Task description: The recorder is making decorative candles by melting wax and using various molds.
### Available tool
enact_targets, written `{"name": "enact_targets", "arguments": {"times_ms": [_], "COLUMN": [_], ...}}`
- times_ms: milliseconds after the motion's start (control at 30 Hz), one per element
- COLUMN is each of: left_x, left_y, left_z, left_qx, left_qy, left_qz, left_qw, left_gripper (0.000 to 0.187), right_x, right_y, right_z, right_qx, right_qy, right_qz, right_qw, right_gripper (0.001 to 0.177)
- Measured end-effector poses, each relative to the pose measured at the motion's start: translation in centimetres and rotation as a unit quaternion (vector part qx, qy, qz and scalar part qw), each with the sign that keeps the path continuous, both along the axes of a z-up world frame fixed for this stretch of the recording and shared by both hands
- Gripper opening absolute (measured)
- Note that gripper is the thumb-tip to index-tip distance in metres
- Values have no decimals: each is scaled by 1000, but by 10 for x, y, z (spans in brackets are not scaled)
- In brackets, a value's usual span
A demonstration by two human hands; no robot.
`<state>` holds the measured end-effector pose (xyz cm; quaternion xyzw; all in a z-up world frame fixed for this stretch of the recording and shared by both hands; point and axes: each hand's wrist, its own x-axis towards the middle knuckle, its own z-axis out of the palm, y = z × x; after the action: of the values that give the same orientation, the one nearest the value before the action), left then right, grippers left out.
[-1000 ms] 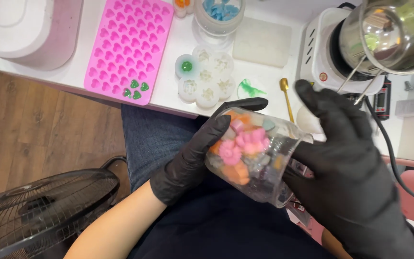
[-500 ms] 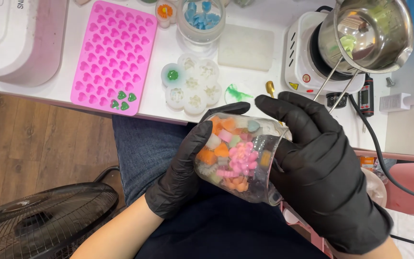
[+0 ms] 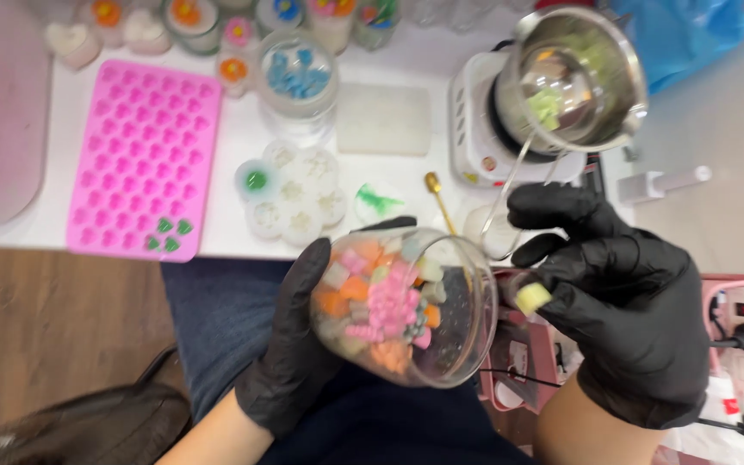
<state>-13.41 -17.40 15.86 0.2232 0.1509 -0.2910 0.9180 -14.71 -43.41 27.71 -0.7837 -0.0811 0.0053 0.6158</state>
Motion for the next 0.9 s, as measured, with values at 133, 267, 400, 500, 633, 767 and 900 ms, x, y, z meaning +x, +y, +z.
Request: {"name": "enact_targets", "arguments": {"times_ms": [133,267,400,500,633,767,900], "left_x": [31,64,84,97,128,129,98], "left_y": [-32,-60,-79,-90,-97,-104,-102], "left_z": [3,5,3,-8,-94,-102,-18], "left_qx": [-23,-42,-49,-50,-49,-48,-48], "left_qy": [-20,-41,-45,-41,-32,-19,-9], "left_qz": [-28,-53,-73,-81,-87,-90,-89], "left_qw": [999,997,995,995,995,995,995], "left_gripper": [68,68,67,67,66,66,66], "right_x": [14,40,71,84,96,102,98], "right_y": [-17,-49,-64,-65,-71,-77,-86], "right_z": [6,0,-2,-6,-15,-16,-11], "right_qx": [170,93,-122,-137,-226,-264,-219], "right_qy": [-45,-123,-167,-145,-171,-207,-227], "right_qz": [-41,-232,-295,-313,-306,-300,-279], "right_qw": [984,960,933,929,909,893,907], "right_gripper": [17,19,22,22,22,18,14]}}
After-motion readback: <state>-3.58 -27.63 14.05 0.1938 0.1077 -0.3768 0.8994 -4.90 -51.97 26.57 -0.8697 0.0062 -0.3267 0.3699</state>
